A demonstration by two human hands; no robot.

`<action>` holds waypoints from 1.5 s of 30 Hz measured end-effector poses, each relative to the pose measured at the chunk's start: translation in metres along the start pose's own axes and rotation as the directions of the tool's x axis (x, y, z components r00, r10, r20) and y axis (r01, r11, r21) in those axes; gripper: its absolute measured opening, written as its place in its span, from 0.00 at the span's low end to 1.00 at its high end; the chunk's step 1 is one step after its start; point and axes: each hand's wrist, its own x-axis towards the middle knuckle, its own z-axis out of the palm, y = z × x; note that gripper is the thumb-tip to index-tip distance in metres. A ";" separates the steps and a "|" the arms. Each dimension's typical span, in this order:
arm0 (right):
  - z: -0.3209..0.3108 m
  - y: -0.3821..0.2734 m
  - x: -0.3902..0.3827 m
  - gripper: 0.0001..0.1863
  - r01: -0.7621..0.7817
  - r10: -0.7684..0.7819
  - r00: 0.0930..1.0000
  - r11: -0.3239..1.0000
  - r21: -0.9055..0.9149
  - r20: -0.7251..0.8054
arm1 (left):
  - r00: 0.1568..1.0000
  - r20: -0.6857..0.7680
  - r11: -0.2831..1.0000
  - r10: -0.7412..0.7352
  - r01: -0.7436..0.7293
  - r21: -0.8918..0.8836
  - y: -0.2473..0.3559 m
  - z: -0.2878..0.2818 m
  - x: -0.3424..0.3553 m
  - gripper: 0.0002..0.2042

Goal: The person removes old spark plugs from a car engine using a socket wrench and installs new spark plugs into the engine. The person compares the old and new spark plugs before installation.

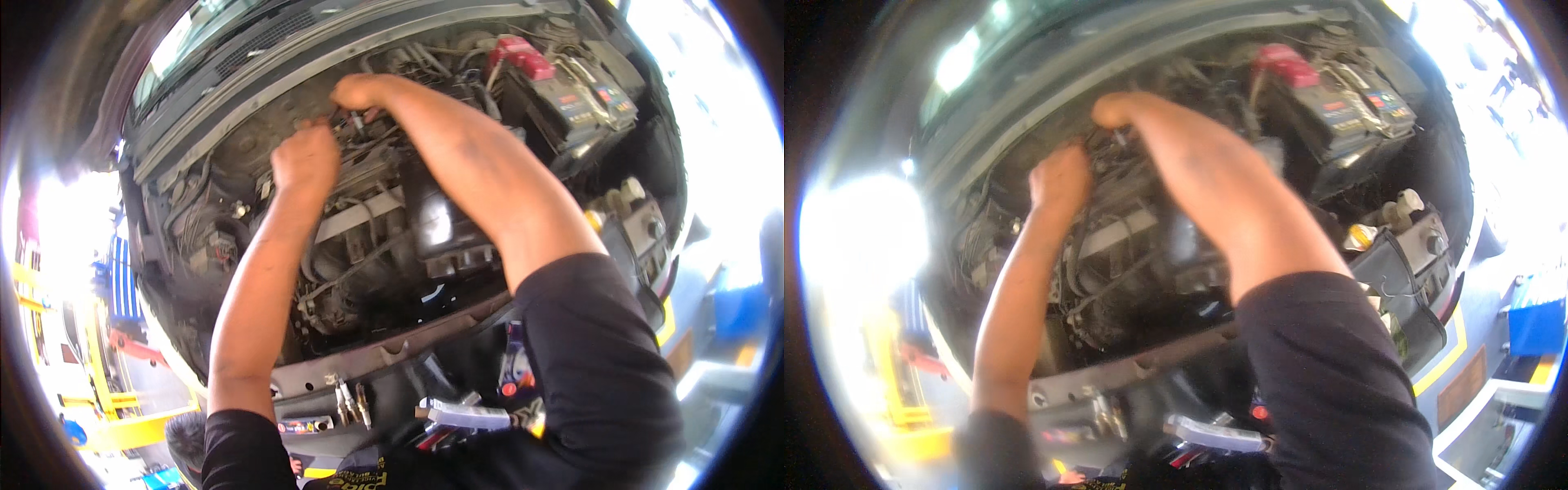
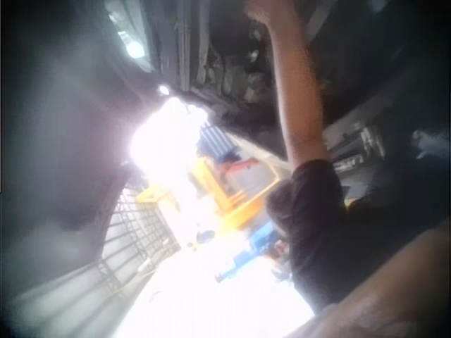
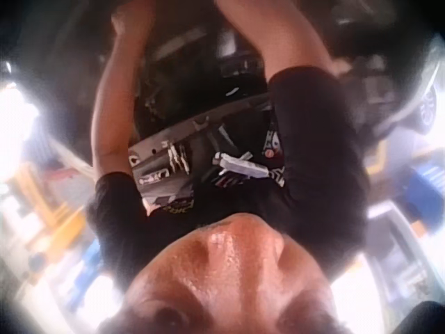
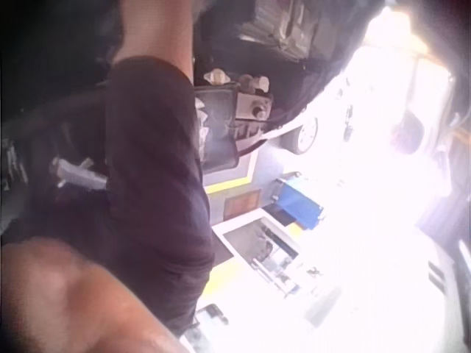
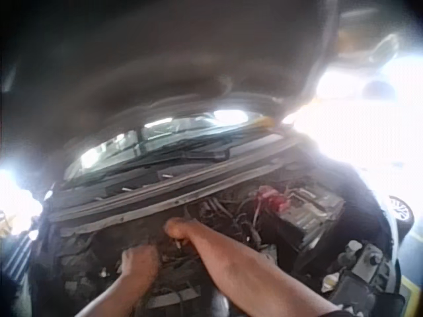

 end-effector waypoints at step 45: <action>-0.009 0.052 0.030 0.22 0.064 -0.059 0.997 0.991 0.114 -0.048 | 1.000 0.009 0.983 0.005 -0.004 -0.186 0.057 -0.010 -0.007 0.13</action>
